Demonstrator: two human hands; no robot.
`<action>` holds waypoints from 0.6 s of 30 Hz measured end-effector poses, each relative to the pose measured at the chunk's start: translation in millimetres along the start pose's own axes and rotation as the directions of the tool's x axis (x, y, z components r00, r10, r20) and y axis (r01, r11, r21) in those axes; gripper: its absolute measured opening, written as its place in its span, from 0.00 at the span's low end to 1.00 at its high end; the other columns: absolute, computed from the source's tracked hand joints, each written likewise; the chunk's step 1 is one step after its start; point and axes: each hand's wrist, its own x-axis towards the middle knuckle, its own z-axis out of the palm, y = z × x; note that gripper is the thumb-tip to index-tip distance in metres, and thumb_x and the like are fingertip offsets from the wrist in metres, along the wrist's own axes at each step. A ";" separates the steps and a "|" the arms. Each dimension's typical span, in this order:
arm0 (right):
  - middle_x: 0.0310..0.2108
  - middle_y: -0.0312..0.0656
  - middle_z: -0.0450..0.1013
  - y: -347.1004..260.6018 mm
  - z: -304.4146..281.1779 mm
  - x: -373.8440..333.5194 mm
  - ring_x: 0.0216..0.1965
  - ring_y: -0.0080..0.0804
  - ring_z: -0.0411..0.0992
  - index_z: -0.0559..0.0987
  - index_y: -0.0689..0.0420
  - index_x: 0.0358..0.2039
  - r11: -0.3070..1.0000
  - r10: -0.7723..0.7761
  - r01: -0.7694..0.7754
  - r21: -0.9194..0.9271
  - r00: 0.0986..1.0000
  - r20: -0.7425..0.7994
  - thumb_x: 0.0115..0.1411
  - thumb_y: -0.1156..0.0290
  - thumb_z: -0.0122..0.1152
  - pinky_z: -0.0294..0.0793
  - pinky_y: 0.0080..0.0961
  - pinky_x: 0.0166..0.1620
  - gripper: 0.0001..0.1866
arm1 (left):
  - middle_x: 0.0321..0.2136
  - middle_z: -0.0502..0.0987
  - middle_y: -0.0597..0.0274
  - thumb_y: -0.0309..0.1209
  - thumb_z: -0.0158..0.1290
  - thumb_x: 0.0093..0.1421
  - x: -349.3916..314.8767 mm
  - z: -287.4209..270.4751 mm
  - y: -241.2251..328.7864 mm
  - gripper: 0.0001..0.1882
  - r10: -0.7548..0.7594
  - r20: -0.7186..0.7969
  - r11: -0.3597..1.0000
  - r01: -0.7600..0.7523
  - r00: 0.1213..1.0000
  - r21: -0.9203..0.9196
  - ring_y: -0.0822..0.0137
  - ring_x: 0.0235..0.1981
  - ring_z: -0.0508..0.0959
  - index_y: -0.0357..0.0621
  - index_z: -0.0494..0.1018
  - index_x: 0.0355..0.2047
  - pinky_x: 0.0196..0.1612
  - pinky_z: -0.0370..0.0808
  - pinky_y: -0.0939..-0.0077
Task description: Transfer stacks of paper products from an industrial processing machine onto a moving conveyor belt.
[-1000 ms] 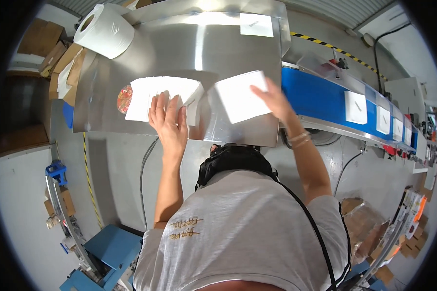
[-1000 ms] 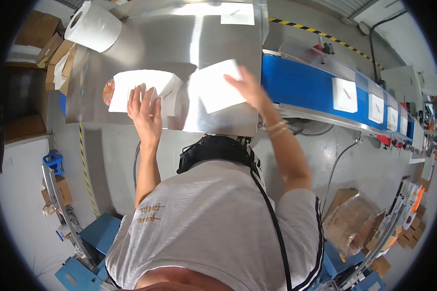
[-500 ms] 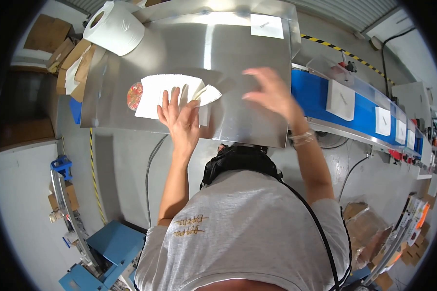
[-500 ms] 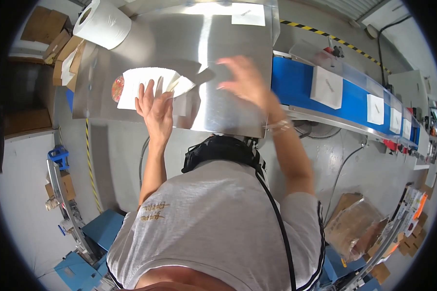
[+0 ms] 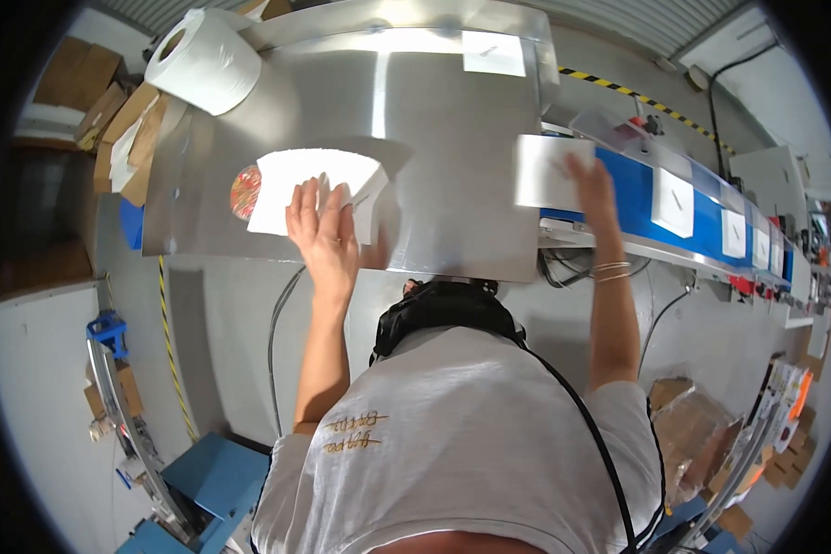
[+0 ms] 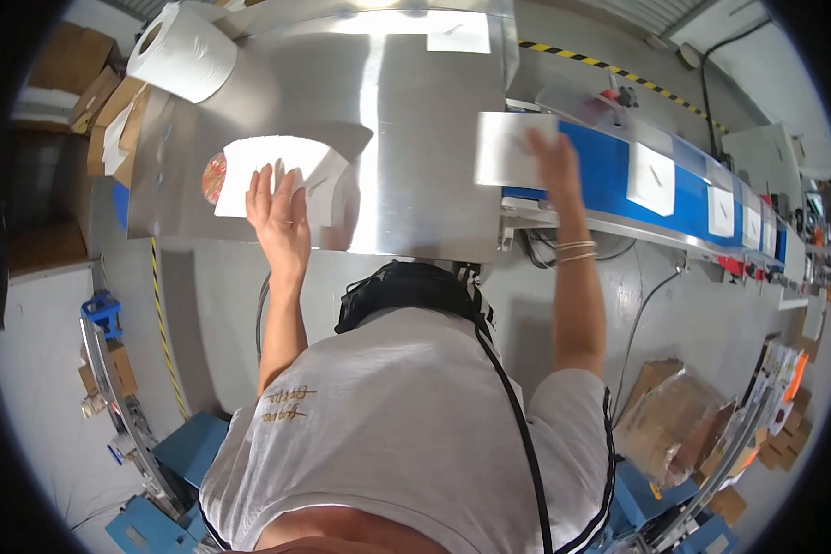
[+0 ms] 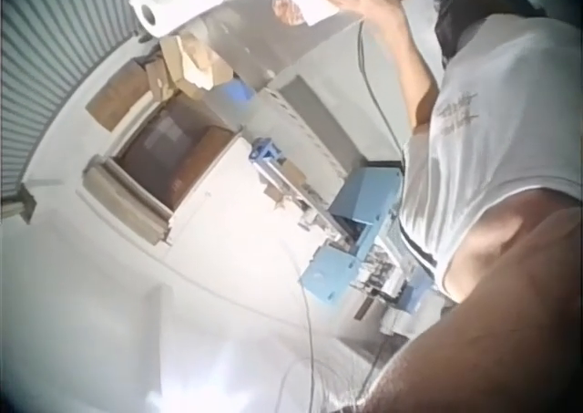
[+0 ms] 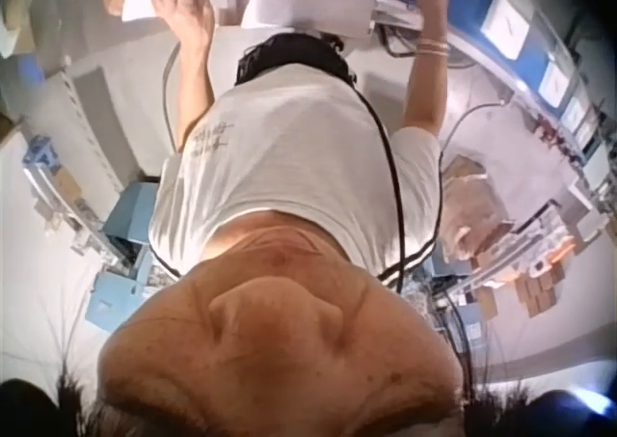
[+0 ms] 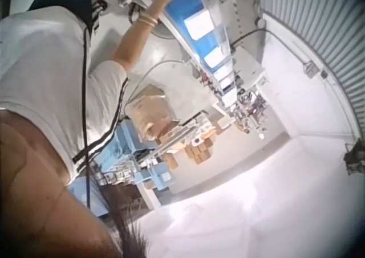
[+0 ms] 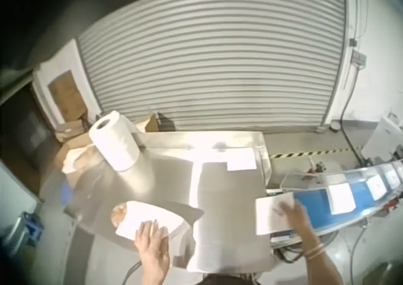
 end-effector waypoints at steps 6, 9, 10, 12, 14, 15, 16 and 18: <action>0.43 0.55 0.72 -45.3 24.3 -15.5 0.44 0.51 0.71 0.72 0.64 0.46 0.348 -0.570 0.138 -0.927 0.816 -0.093 0.49 0.54 0.69 0.71 0.39 0.47 0.31 | 0.55 0.68 0.54 0.22 0.57 0.53 1.8 2.7 -3.3 0.13 -0.071 -0.023 0.995 0.069 0.997 -0.071 0.48 0.62 0.61 0.49 0.79 0.40 0.64 0.50 0.47; 0.46 0.46 0.71 -60.5 110.7 -35.5 0.46 0.42 0.71 0.73 0.58 0.49 0.406 -0.662 0.809 -0.425 0.581 0.474 0.51 0.63 0.69 0.72 0.34 0.49 0.26 | 0.55 0.68 0.55 0.22 0.57 0.53 1.6 1.5 -6.4 0.13 -0.051 0.000 0.995 0.051 0.999 -0.081 0.48 0.62 0.60 0.49 0.79 0.39 0.64 0.49 0.47; 0.47 0.42 0.71 -76.3 143.9 -52.6 0.46 0.40 0.71 0.74 0.52 0.50 0.595 -0.499 0.743 -0.307 0.641 0.583 0.49 0.69 0.70 0.71 0.32 0.49 0.26 | 0.56 0.68 0.55 0.21 0.57 0.52 0.9 1.1 -9.6 0.13 -0.034 0.016 0.997 0.035 0.999 -0.073 0.48 0.63 0.59 0.50 0.79 0.38 0.64 0.48 0.47; 0.49 0.41 0.70 -81.6 191.9 -62.8 0.48 0.39 0.70 0.74 0.49 0.49 0.701 -0.404 0.692 -0.172 0.584 0.704 0.48 0.69 0.70 0.71 0.32 0.50 0.26 | 0.57 0.67 0.55 0.21 0.57 0.51 1.9 -0.2 -11.3 0.13 -0.006 0.038 0.997 0.009 0.999 -0.073 0.47 0.63 0.58 0.50 0.79 0.38 0.64 0.47 0.47; 0.50 0.40 0.69 -65.1 222.0 -51.3 0.49 0.40 0.69 0.74 0.50 0.50 0.571 -0.502 0.816 -0.091 0.435 0.748 0.49 0.69 0.69 0.71 0.33 0.50 0.26 | 0.60 0.64 0.54 0.25 0.59 0.51 4.2 -3.3 -12.7 0.12 0.047 0.116 0.999 -0.046 0.992 -0.015 0.47 0.65 0.55 0.51 0.80 0.38 0.65 0.44 0.46; 0.51 0.40 0.68 -48.9 224.7 -41.2 0.50 0.40 0.68 0.73 0.51 0.50 0.437 -0.563 0.895 -0.090 0.351 0.748 0.50 0.68 0.68 0.71 0.33 0.50 0.25 | 0.62 0.62 0.54 0.28 0.59 0.52 6.6 -3.3 -7.1 0.14 0.037 0.120 0.998 -0.031 0.992 -0.051 0.46 0.66 0.53 0.51 0.79 0.41 0.65 0.42 0.46; 0.48 0.40 0.70 -51.2 227.8 -40.8 0.47 0.35 0.70 0.73 0.55 0.50 0.271 -0.658 0.959 -0.080 0.245 0.712 0.54 0.65 0.66 0.71 0.29 0.48 0.23 | 0.63 0.60 0.53 0.31 0.60 0.53 7.6 -6.1 -6.9 0.16 0.016 0.118 0.997 -0.007 0.993 -0.076 0.46 0.67 0.51 0.51 0.78 0.44 0.66 0.41 0.46; 0.40 0.38 0.72 -49.8 210.0 -49.3 0.42 0.25 0.69 0.72 0.60 0.47 0.860 -0.244 0.499 -0.106 0.584 0.774 0.59 0.61 0.63 0.71 0.24 0.44 0.20 | 0.64 0.58 0.50 0.34 0.58 0.56 8.3 -6.0 -19.1 0.23 -0.043 0.108 0.998 0.048 0.993 -0.046 0.46 0.67 0.50 0.50 0.72 0.52 0.65 0.42 0.44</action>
